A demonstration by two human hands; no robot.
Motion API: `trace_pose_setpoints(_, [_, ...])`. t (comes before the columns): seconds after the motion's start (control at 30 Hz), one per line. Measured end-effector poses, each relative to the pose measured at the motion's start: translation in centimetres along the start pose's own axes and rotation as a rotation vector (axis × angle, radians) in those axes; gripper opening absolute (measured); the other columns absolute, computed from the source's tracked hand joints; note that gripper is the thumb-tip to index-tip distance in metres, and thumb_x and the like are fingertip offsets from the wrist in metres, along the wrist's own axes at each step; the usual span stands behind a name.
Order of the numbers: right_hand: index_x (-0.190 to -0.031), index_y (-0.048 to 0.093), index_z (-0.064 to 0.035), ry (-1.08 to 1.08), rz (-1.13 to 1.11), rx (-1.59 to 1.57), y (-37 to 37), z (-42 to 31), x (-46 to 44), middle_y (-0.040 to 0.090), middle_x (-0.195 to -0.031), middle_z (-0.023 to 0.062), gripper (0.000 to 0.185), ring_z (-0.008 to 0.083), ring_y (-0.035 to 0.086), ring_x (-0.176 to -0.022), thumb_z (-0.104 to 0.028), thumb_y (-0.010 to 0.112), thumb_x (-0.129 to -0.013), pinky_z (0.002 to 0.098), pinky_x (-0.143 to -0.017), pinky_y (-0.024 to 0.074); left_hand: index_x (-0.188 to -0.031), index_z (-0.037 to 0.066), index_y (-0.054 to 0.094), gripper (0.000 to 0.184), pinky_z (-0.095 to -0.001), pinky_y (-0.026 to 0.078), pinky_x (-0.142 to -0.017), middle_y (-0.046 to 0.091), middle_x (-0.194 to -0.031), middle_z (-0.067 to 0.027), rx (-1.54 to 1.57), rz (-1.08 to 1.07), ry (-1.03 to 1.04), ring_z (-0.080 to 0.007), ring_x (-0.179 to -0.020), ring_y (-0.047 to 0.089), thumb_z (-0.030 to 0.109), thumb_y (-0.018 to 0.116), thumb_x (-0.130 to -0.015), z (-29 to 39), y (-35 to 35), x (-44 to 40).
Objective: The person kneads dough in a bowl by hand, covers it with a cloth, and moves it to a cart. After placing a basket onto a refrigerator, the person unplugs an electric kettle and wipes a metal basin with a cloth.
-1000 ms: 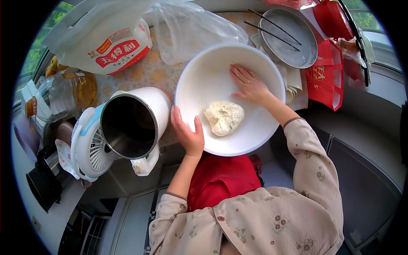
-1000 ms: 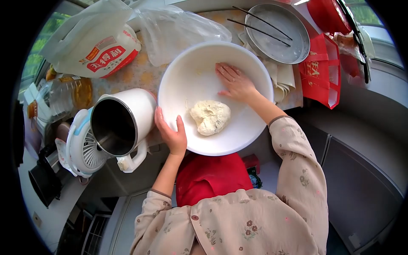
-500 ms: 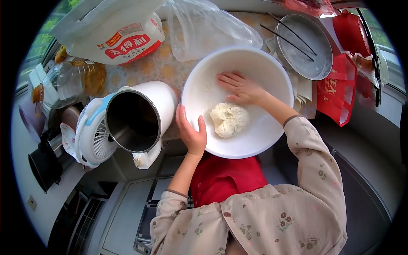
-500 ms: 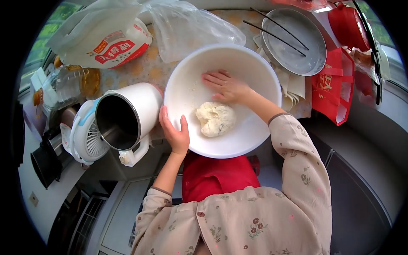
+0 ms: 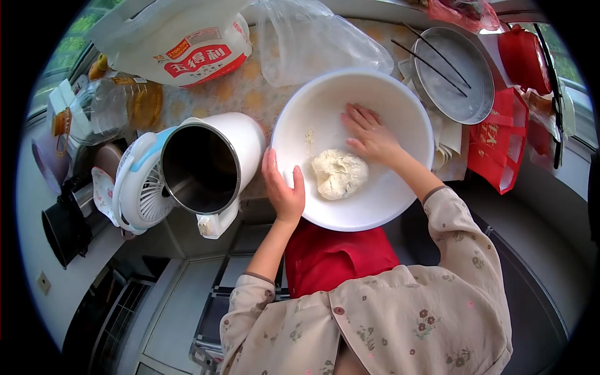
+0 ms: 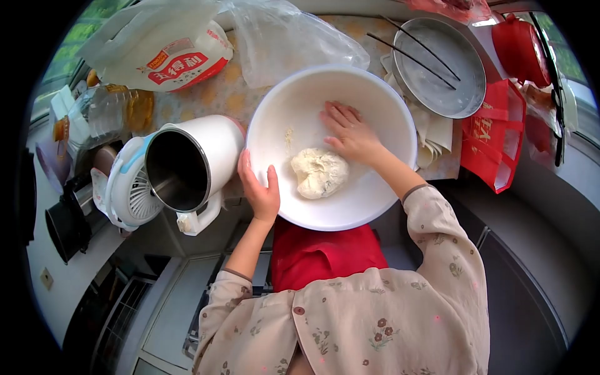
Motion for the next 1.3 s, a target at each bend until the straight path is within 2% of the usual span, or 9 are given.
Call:
trace_pose_setpoints(0.07, [-0.143, 0.03, -0.003, 0.31, 0.072, 0.072, 0.9, 0.8, 2.3, 0.024, -0.152, 0.0125, 0.062, 0.0294, 0.021, -0.141, -0.039, 0.043, -0.093, 0.044, -0.115, 0.0176, -0.136, -0.004, 0.032, 0.059, -0.0459, 0.038, -0.101, 0.041, -0.133, -0.0268, 0.002, 0.003, -0.013, -0.0413, -0.122, 0.043, 0.009, 0.06, -0.086, -0.1, 0.0, 0.0])
trace_pose_setpoints(0.1, [-0.143, 0.03, -0.003, 0.307, 0.07, 0.068, 0.9, 0.3, 1.9, 0.024, -0.152, 0.0125, 0.062, 0.0294, 0.021, -0.141, -0.039, 0.043, -0.093, 0.044, -0.115, 0.0176, -0.136, -0.004, 0.032, 0.059, -0.046, 0.038, -0.101, 0.041, -0.133, -0.0267, -0.001, -0.001, -0.021, -0.0413, -0.122, 0.043, 0.009, 0.06, -0.086, -0.1, 0.0, 0.0])
trace_pose_setpoints(0.33, [-0.143, 0.03, -0.0011, -0.153, -0.104, -0.021, 0.2, -1.4, -0.5, 0.026, -0.151, 0.0124, 0.062, 0.0257, 0.022, -0.14, -0.041, 0.036, -0.096, 0.0412, -0.115, 0.0198, -0.135, -0.005, 0.033, 0.059, -0.045, 0.038, -0.101, 0.042, -0.132, -0.0269, -0.029, 0.025, 0.023, -0.0414, -0.121, 0.044, 0.01, 0.06, -0.085, 0.1, -0.1, -0.1])
trace_pose_setpoints(0.43, [-0.143, 0.029, -0.0017, -0.118, -0.298, 0.029, -0.5, -1.0, 2.6, 0.025, -0.152, 0.0109, 0.062, 0.0252, 0.022, -0.141, -0.043, 0.033, -0.097, 0.0412, -0.115, 0.0189, -0.135, -0.005, 0.033, 0.059, -0.0449, 0.039, -0.1, 0.042, -0.132, -0.0269, -0.024, 0.024, 0.012, -0.0413, -0.121, 0.044, 0.01, 0.06, -0.085, -0.2, 0.0, 0.1])
trace_pose_setpoints(0.6, [-0.143, 0.031, -0.0017, -0.179, -0.133, 0.039, 0.3, -1.7, -1.2, 0.024, -0.152, 0.01, 0.064, 0.025, 0.024, -0.14, -0.046, 0.033, -0.097, 0.0413, -0.115, 0.0186, -0.135, -0.005, 0.033, 0.06, -0.0445, 0.039, -0.1, 0.042, -0.132, -0.0269, -0.003, 0.047, 0.002, -0.041, -0.121, 0.045, 0.01, 0.061, -0.085, -0.2, 0.0, 0.0])
trace_pose_setpoints(0.83, [-0.142, 0.032, -0.0007, -0.156, -0.3, 0.008, -0.4, -1.7, 1.5, 0.028, -0.151, 0.012, 0.066, 0.0251, 0.026, -0.139, -0.048, 0.035, -0.096, 0.0403, -0.115, 0.0198, -0.136, -0.005, 0.033, 0.06, -0.0445, 0.041, -0.099, 0.041, -0.132, -0.0276, -0.011, 0.016, 0.009, -0.0416, -0.121, 0.045, 0.01, 0.061, -0.084, -0.2, -0.1, -0.1])
trace_pose_setpoints(0.93, [-0.142, 0.032, -0.0007, -0.231, -0.061, 0.024, 0.1, -3.1, -3.0, 0.03, -0.149, 0.0132, 0.07, 0.026, 0.027, -0.138, -0.052, 0.036, -0.094, 0.0413, -0.114, 0.0214, -0.136, -0.005, 0.033, 0.061, -0.0446, 0.04, -0.099, 0.04, -0.133, -0.0281, 0.02, 0.004, -0.03, -0.0421, -0.121, 0.044, 0.011, 0.061, -0.085, -0.2, -0.1, -0.1])
trace_pose_setpoints(1.17, [-0.141, 0.033, -0.0004, -0.091, -0.246, 0.005, -0.7, -2.4, 2.5, 0.031, -0.149, 0.0145, 0.076, 0.0277, 0.028, -0.138, -0.056, 0.039, -0.091, 0.0426, -0.113, 0.024, -0.136, -0.005, 0.033, 0.06, -0.0446, 0.036, -0.103, 0.04, -0.134, -0.0255, 0.036, -0.003, -0.027, -0.0401, -0.124, 0.042, 0.01, 0.061, -0.085, -0.4, 0.0, -0.1])
trace_pose_setpoints(1.3, [-0.142, 0.031, -0.0008, -0.168, -0.098, 0.014, 0.4, -3.8, -1.9, 0.03, -0.149, 0.014, 0.078, 0.0274, 0.027, -0.138, -0.058, 0.04, -0.09, 0.0416, -0.114, 0.0221, -0.136, -0.005, 0.033, 0.06, -0.0446, 0.036, -0.103, 0.04, -0.134, -0.026, 0.062, 0.001, -0.033, -0.0404, -0.124, 0.042, 0.01, 0.061, -0.085, -0.1, -0.1, -0.1])
Point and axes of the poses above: each hand's wrist, its own x-axis away from the middle knuckle, its own y-axis out of the palm, z = x × y, the point moved 3 cm from there along -x, towards the middle knuckle
